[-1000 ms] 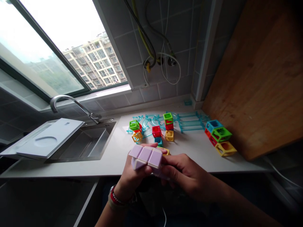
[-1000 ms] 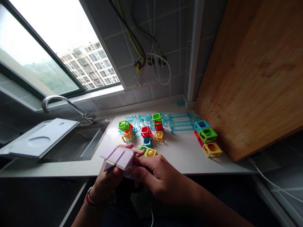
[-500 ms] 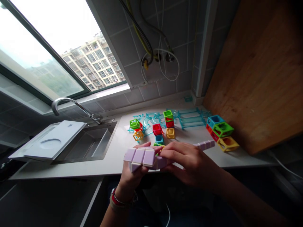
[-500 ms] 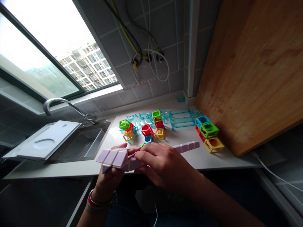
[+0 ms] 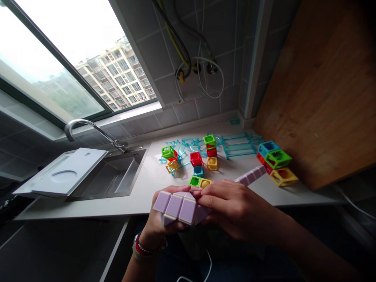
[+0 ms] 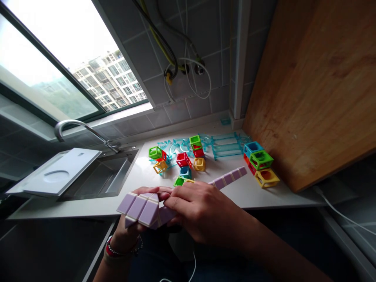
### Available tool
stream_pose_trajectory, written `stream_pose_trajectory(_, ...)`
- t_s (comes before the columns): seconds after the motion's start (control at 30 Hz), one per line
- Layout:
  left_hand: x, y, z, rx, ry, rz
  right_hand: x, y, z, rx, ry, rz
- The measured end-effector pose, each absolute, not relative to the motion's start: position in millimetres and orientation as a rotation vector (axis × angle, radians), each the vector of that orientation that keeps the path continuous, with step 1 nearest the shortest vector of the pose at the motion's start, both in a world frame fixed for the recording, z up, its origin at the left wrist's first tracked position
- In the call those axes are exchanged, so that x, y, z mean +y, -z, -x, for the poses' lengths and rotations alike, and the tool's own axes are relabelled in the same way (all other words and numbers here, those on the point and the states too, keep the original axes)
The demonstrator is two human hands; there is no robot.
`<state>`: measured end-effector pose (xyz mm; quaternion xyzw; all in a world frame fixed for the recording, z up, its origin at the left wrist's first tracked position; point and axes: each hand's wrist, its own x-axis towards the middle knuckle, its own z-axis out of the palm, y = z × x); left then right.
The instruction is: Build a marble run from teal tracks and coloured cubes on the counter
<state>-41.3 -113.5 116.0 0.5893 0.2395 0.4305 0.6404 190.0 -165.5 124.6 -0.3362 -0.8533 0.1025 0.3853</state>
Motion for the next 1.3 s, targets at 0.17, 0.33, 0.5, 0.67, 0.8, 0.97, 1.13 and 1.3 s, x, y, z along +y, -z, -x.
stream_pose_trajectory(0.17, -110, -113, 40, 0.395, -0.927, -1.42, -164, -123, -193, -2.179, -0.295, 0.864)
stream_pose_trajectory(0.33, -109, -113, 35, 0.336, -0.897, -1.409, -162, -124, -194, -2.254, -0.438, 0.774)
stream_pose_trajectory(0.5, -109, -104, 34, 0.309, -0.876, -1.391, -160, -125, -196, -2.276, -0.483, 0.75)
stream_pose_trajectory(0.67, -111, -88, 33, 0.407, -1.073, -1.355, -160, -121, -194, -2.12, -0.325, 0.858)
stream_pose_trajectory(0.8, -118, -85, 26, 0.479, -1.206, -1.207, -163, -119, -189, -2.019, -0.235, 0.959)
stream_pose_trajectory(0.97, -126, -91, 23, 0.523, -1.215, -1.096, -167, -122, -183, -1.992, -0.135, 0.969)
stream_pose_trajectory(1.13, -131, -98, 25, 0.629, -1.21, -1.075, -167, -123, -183, -1.981, -0.123, 0.969)
stream_pose_trajectory(1.3, -131, -99, 23, 0.62, -1.173, -1.045, -165, -122, -183, -1.95, -0.083, 0.96)
